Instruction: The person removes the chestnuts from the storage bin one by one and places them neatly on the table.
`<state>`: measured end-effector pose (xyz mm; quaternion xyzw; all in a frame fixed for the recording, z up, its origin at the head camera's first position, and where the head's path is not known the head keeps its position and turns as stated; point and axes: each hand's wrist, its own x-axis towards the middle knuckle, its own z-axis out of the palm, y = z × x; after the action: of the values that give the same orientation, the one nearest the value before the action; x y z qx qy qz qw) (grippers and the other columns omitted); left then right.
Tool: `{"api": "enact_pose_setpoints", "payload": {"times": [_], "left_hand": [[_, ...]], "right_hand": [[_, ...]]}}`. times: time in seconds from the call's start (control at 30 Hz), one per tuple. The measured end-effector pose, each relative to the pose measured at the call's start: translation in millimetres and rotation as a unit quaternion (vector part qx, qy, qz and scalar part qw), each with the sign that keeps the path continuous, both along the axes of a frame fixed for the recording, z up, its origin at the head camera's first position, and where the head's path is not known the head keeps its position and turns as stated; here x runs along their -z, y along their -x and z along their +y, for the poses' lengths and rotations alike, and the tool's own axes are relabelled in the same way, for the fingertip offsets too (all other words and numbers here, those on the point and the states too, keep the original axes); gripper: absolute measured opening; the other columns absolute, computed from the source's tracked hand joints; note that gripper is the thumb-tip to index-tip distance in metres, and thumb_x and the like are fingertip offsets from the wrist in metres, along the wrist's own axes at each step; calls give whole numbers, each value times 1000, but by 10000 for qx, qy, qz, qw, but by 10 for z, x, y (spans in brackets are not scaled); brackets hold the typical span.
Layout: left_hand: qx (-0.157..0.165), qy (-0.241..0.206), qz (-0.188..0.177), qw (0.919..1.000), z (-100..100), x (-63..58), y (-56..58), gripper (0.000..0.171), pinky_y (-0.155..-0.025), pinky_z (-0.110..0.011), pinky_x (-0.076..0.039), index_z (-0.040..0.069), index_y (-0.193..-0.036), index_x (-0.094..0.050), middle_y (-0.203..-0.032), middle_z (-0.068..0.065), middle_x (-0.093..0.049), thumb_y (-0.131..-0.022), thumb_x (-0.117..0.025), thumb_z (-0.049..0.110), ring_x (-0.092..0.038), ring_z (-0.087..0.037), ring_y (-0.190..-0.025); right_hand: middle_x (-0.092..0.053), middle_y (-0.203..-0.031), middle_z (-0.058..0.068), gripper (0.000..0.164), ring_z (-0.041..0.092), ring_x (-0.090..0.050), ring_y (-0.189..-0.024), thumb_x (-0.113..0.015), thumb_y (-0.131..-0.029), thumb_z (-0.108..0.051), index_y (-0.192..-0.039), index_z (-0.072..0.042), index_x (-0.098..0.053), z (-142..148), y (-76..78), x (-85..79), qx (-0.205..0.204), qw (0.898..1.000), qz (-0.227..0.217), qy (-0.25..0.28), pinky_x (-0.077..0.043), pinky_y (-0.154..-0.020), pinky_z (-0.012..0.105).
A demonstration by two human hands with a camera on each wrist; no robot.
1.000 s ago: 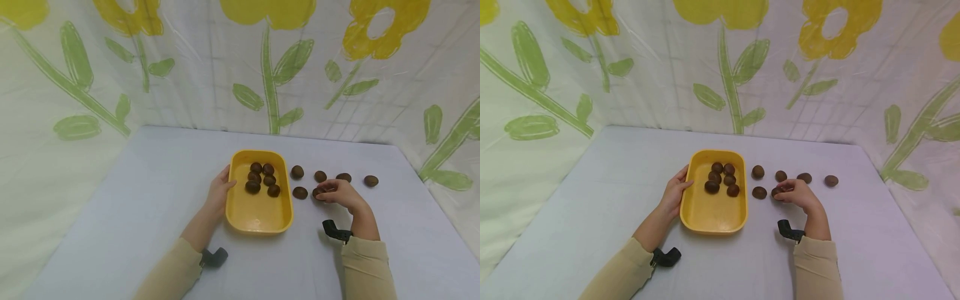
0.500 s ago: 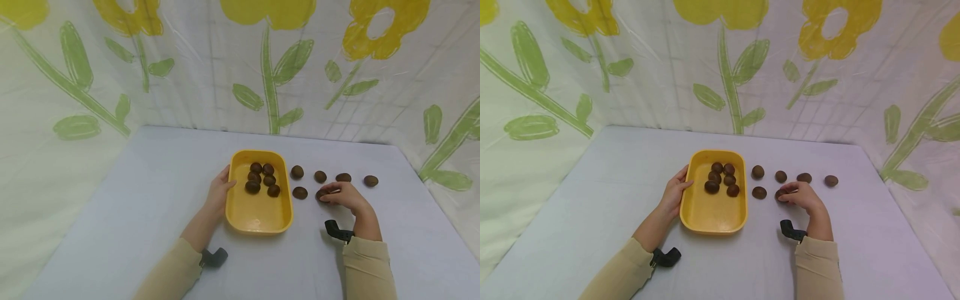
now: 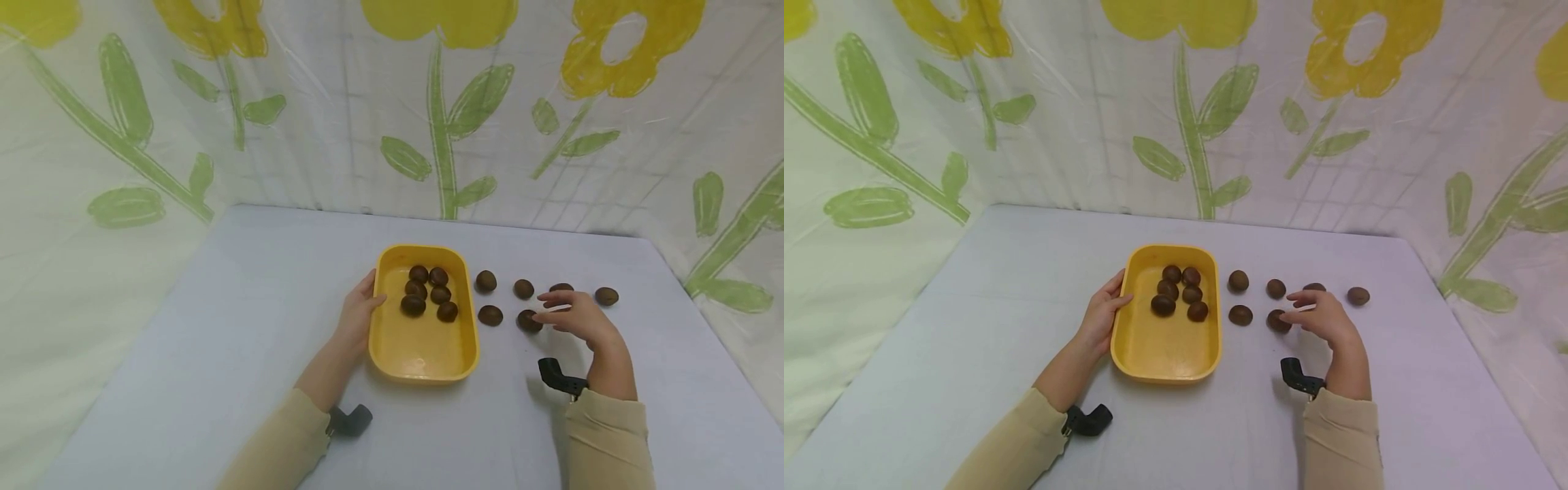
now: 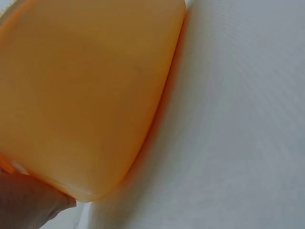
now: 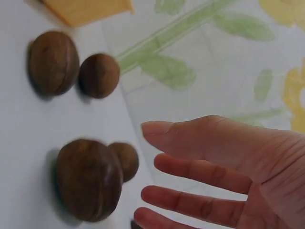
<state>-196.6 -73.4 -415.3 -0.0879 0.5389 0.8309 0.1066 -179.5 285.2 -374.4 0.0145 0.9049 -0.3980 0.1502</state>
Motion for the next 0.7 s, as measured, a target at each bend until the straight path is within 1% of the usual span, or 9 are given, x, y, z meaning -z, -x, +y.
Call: {"api": "enact_pose_setpoints", "payload": {"times": [0.07,0.17,0.23,0.37,0.47,0.6,0.7], "left_hand": [[2,-29,-12,10000,-3,-6,-1,60,-117,-36,-22,9,-148,-23,-155,-6,-21,-92,-40,-6,-21,-19,-143],[10,-57,-30,10000,-8,-13,-5,60,-117,-37,-22,9,-148,-23,-156,-6,-21,-92,-39,-5,-20,-19,-143],[10,-85,-40,10000,-8,-8,-4,60,-117,-36,-22,9,-148,-23,-156,-6,-20,-92,-39,-5,-20,-19,-143],[5,-122,-26,9999,-7,4,1,60,-117,-35,-21,9,-148,-23,-156,-5,-21,-92,-40,-5,-20,-18,-143],[9,-97,-10,10000,-9,17,8,60,-117,-35,-21,9,-148,-23,-156,-5,-20,-92,-40,-5,-19,-18,-143],[31,-92,35,9999,-13,33,18,60,-118,-36,-20,6,-148,-21,-156,-6,-19,-92,-39,-6,-18,-19,-144],[27,-130,55,9999,-13,31,23,60,-118,-36,-20,5,-148,-21,-156,-7,-19,-92,-39,-6,-18,-19,-144]], "right_hand": [[-48,-131,29,62,40,-53,-116,-67,-84,-31,-131,4,-48,-53,6,-59,-27,9998,144,-132,-51,-88,42],[-52,-130,26,60,39,-52,-116,-67,-84,-34,-130,2,-50,-173,36,-157,-104,9989,385,-244,-47,-93,50],[-53,-129,24,58,38,-51,-117,-67,-84,-34,-129,0,-52,-275,73,-226,-170,9986,462,-182,-45,-96,53],[-54,-130,22,56,36,-52,-118,-68,-83,-34,-128,-4,-54,-515,179,-348,-347,9980,521,-14,-45,-97,53],[-56,-129,21,52,34,-55,-115,-69,-83,-31,-126,-5,-56,-722,277,-407,-540,9966,563,270,-43,-99,53],[-58,-127,17,46,31,-57,-113,-69,-83,-23,-123,-4,-58,-1018,389,-439,-895,9911,649,741,-44,-99,50],[-57,-128,18,44,31,-56,-115,-69,-83,-20,-123,-4,-59,-1245,436,-438,-1156,9865,604,987,-47,-98,46]]}}
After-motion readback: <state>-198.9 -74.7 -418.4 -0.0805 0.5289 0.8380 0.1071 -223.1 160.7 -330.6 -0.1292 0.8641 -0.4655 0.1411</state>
